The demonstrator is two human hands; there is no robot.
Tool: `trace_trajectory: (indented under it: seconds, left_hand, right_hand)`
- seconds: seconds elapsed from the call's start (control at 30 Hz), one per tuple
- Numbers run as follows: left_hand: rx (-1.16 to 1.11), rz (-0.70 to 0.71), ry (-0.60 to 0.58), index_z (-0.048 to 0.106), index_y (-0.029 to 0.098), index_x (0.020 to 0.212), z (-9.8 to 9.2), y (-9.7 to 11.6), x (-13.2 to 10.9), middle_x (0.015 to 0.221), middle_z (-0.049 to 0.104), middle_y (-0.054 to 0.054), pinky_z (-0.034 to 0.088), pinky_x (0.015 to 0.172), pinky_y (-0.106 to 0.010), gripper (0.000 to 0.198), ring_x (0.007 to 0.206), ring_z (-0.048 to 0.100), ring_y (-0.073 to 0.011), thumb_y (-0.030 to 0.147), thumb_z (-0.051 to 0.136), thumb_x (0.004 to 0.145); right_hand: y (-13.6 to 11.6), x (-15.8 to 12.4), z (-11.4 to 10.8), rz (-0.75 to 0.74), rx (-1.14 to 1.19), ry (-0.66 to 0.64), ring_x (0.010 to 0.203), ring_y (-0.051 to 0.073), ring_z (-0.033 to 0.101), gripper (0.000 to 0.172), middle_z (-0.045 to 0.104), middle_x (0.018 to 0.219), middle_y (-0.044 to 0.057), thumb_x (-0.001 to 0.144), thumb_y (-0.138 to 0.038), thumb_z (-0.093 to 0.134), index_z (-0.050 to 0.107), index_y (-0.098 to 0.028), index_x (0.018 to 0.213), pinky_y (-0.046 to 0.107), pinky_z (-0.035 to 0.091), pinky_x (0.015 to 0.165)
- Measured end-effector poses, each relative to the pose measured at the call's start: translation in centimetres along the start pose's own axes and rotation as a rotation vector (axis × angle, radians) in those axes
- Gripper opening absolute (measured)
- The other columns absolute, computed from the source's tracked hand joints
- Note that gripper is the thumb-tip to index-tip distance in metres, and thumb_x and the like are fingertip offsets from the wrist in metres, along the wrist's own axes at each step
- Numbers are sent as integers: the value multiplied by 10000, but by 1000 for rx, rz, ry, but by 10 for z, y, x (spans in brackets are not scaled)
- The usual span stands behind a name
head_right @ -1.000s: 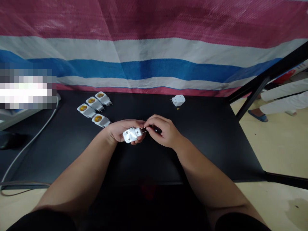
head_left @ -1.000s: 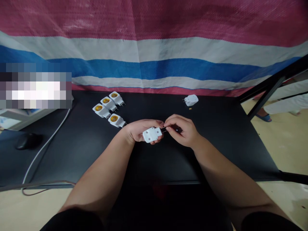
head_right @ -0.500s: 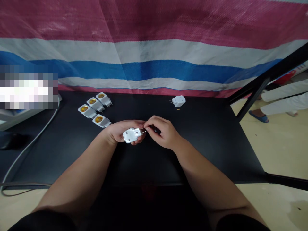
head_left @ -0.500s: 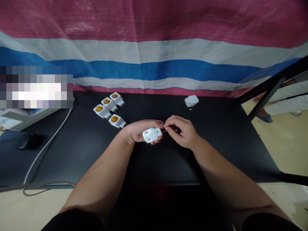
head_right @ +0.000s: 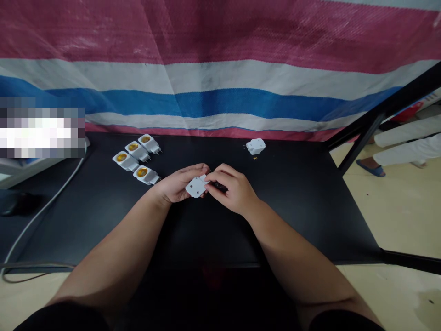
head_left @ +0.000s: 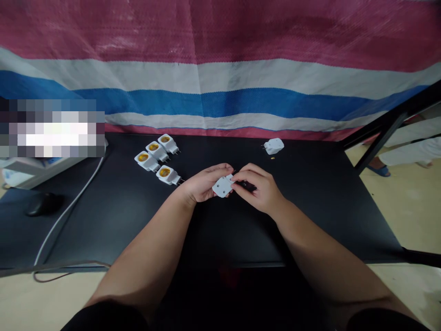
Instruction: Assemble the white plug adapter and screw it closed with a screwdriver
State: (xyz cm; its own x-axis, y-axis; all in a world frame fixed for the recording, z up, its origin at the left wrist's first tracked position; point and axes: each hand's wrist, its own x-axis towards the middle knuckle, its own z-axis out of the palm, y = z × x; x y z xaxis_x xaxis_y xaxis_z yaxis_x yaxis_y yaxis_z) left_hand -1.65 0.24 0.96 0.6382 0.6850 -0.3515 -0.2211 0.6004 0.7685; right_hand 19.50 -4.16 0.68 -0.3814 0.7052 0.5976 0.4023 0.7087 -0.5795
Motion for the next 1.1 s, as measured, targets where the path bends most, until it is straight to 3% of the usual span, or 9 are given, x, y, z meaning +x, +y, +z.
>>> trace_trajectory:
  seconds: [0.2, 0.33, 0.43, 0.67, 0.93, 1.0, 1.1]
  left_hand:
    - [-5, 60, 52, 590, 193, 964, 3, -3, 5, 797, 655, 19, 678, 600, -278, 352, 633, 694, -128, 371, 878, 869]
    - [45, 112, 30, 560, 211, 996, 4, -4, 2, 886, 628, 30, 701, 647, -313, 450, 700, 670, -113, 482, 891, 856]
    - [148, 171, 8, 523, 227, 1030, 5, -4, 0, 990, 610, 32, 703, 699, -320, 477, 790, 664, -106, 441, 908, 844]
    - [364, 424, -21, 456, 238, 1076, 5, -9, 3, 1041, 598, 6, 578, 793, -243, 467, 852, 639, -104, 279, 866, 855]
    - [530, 582, -17, 455, 239, 1101, 4, -9, 4, 1130, 555, -32, 497, 862, -264, 407, 946, 576, -135, 234, 791, 871]
    - [535, 582, -2, 442, 244, 1095, 6, -8, 3, 1114, 562, -29, 482, 837, -262, 426, 940, 577, -142, 232, 788, 847]
    - [605, 597, 10, 448, 245, 1088, 6, -7, 0, 1072, 574, -20, 445, 779, -258, 423, 882, 555, -141, 200, 767, 814]
  right_hand:
    - [0, 2, 3, 84, -36, 23, 826, 173, 688, 84, 695, 951, 37, 1020, -217, 709, 769, -250, 1070, 328, 594, 727]
    - [3, 2, 2, 140, -46, 30, 782, 163, 662, 62, 687, 929, 31, 1010, -208, 710, 756, -242, 1034, 319, 567, 711]
    - [7, 1, 2, 154, -65, 63, 773, 164, 657, 79, 683, 906, 19, 973, -176, 727, 727, -241, 1018, 318, 563, 716]
    - [11, 0, 4, 190, -91, 127, 782, 184, 692, 112, 724, 902, 20, 941, -168, 736, 700, -242, 1017, 335, 570, 720]
    - [8, 1, 5, 190, -73, 127, 768, 176, 669, 84, 696, 873, 15, 949, -175, 729, 676, -240, 949, 328, 556, 697]
    - [8, 1, 4, 221, -45, 140, 749, 169, 659, 133, 686, 895, 14, 934, -208, 759, 662, -242, 1017, 320, 558, 676]
    - [7, 0, 0, 212, -24, 126, 793, 173, 667, 350, 690, 1052, 48, 925, -218, 772, 660, -253, 1255, 327, 588, 681]
